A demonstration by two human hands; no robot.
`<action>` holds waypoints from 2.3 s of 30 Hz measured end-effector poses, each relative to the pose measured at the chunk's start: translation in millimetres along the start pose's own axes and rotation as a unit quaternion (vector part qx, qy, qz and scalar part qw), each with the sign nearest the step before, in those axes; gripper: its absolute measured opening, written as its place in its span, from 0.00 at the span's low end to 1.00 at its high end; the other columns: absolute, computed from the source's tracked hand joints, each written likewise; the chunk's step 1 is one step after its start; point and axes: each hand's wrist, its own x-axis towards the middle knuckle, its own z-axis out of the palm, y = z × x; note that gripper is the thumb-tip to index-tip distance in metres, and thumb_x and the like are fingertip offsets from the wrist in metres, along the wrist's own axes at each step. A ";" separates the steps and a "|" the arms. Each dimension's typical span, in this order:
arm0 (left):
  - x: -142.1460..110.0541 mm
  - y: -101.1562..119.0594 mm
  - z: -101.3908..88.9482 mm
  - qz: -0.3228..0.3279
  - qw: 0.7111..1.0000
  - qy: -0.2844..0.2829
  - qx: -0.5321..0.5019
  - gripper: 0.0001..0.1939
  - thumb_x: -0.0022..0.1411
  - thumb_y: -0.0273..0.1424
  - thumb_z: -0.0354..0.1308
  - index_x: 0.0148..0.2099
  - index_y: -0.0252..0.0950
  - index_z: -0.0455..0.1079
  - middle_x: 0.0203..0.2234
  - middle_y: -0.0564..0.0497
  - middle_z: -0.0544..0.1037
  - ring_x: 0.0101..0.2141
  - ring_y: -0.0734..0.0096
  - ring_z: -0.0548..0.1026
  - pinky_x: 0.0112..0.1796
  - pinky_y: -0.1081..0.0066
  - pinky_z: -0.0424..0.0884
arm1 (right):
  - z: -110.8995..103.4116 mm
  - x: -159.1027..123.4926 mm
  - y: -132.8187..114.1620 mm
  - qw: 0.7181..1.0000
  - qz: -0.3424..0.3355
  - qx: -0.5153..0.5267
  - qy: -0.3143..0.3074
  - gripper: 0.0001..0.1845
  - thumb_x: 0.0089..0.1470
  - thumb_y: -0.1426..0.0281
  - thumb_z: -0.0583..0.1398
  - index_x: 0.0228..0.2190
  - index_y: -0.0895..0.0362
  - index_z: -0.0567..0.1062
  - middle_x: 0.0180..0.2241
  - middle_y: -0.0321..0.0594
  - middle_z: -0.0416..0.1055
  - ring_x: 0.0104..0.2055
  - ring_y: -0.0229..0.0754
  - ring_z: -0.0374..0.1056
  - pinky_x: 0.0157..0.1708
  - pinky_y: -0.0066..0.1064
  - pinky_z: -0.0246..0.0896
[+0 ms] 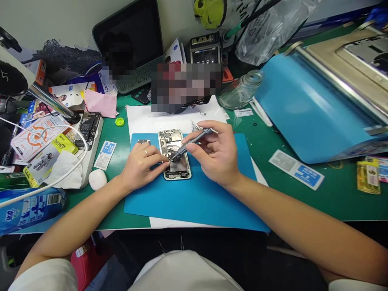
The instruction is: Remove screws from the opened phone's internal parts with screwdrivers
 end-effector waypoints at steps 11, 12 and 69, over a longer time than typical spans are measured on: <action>-0.1 0.4 -0.1 -0.003 1.000 -0.006 -0.001 0.10 0.73 0.36 0.59 0.40 0.39 0.78 0.31 0.51 0.80 0.32 0.66 0.72 0.37 0.62 0.59 | 0.2 -0.6 0.1 1.000 0.007 -0.003 -0.002 0.21 0.62 0.58 0.66 0.50 0.45 0.64 0.37 0.37 0.78 0.36 0.44 0.79 0.31 0.36 0.79; -0.1 0.3 0.0 -0.002 1.000 -0.004 -0.002 0.10 0.73 0.36 0.60 0.40 0.39 0.78 0.31 0.51 0.80 0.32 0.66 0.72 0.37 0.62 0.59 | 0.2 -0.6 0.0 1.000 0.007 -0.004 -0.001 0.21 0.61 0.58 0.66 0.50 0.45 0.64 0.37 0.37 0.78 0.36 0.43 0.79 0.31 0.35 0.79; -0.3 1.1 0.8 -0.035 0.998 0.045 0.001 0.10 0.72 0.36 0.62 0.37 0.39 0.78 0.29 0.51 0.80 0.34 0.65 0.73 0.37 0.63 0.61 | -1.1 -0.8 4.8 0.998 -0.056 0.001 -0.012 0.25 0.61 0.68 0.67 0.54 0.44 0.65 0.41 0.36 0.79 0.38 0.39 0.80 0.33 0.28 0.80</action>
